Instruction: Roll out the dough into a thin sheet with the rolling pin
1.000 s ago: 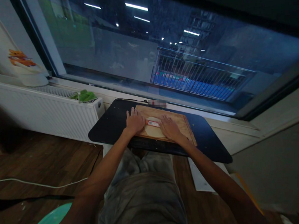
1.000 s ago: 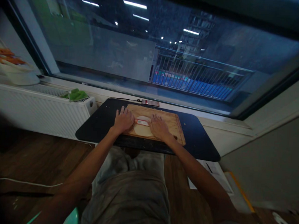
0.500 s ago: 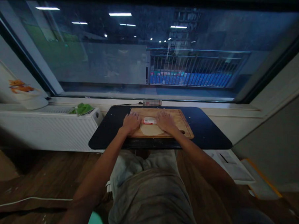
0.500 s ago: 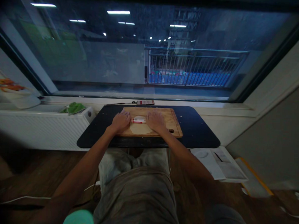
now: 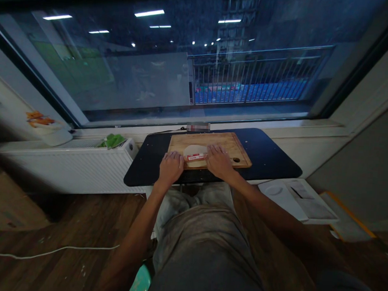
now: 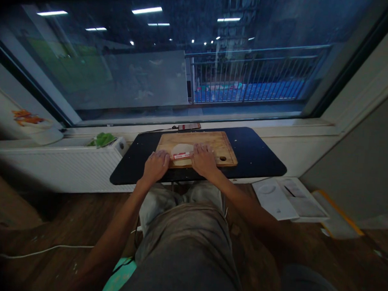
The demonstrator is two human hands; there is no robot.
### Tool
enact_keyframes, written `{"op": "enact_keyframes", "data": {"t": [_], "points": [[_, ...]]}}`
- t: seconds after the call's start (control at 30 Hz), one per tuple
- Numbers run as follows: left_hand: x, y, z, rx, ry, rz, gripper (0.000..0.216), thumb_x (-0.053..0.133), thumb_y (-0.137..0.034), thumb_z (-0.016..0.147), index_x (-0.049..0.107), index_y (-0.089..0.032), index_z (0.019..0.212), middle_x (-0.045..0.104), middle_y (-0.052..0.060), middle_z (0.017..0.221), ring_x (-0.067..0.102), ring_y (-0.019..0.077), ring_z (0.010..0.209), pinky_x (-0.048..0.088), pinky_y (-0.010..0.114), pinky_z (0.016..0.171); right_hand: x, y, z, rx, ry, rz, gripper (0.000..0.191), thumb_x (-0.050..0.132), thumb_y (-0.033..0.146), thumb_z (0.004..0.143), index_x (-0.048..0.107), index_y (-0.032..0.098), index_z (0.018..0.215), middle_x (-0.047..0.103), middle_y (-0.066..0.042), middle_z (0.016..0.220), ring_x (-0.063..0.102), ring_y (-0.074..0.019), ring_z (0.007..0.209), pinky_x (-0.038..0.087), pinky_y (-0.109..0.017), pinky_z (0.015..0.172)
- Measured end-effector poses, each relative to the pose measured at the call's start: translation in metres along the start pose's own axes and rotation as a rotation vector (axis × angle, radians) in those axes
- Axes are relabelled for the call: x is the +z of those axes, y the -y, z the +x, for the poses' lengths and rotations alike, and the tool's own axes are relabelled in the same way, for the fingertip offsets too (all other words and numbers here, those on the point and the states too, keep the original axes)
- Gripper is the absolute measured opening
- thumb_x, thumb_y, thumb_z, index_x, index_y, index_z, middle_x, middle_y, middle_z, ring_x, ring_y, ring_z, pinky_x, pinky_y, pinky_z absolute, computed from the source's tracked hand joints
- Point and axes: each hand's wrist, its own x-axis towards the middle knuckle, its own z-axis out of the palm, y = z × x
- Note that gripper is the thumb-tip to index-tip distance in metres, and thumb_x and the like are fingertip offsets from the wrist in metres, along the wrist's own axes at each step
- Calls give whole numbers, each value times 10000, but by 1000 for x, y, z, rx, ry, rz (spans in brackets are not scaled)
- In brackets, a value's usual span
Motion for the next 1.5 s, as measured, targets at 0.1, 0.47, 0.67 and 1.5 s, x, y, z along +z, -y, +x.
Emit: {"op": "enact_keyframes", "data": {"t": [0.1, 0.47, 0.67, 1.5], "points": [[1, -3, -7, -12, -3, -39, 518, 248, -277, 1174, 729, -128, 1297, 761, 195, 1430, 681, 320, 1389, 454, 504, 1271, 2, 0, -15, -24, -39, -7, 654, 299, 295, 1142, 512, -37, 1664, 557, -279, 1697, 473, -389, 1610, 294, -549, 1362], [12, 16, 32, 9, 63, -1, 531, 273, -257, 1146, 690, -106, 1437, 628, 230, 1646, 440, 398, 1663, 362, 656, 1340, 6, -23, 16, -12, 24, 78, 638, 263, 387, 1196, 564, 76, 1664, 569, -210, 1711, 477, -339, 1629, 264, -543, 1391], [11, 21, 64, -8, 113, 36, 521, 296, -243, 1128, 694, -66, 1414, 604, 282, 1642, 370, 447, 1689, 401, 695, 1293, 7, -36, 51, 148, 39, 69, 598, 289, 363, 1187, 715, 74, 1491, 466, -232, 1779, 425, -406, 1648, 304, -620, 1352], [10, -8, -14, -87, -73, -154, 503, 335, -370, 1181, 652, -171, 1516, 657, 159, 1639, 487, 338, 1641, 338, 614, 1385, 14, 1, -59, 225, -262, 178, 575, 309, 330, 1182, 652, 170, 1615, 670, -153, 1626, 503, -320, 1607, 352, -552, 1339]]}}
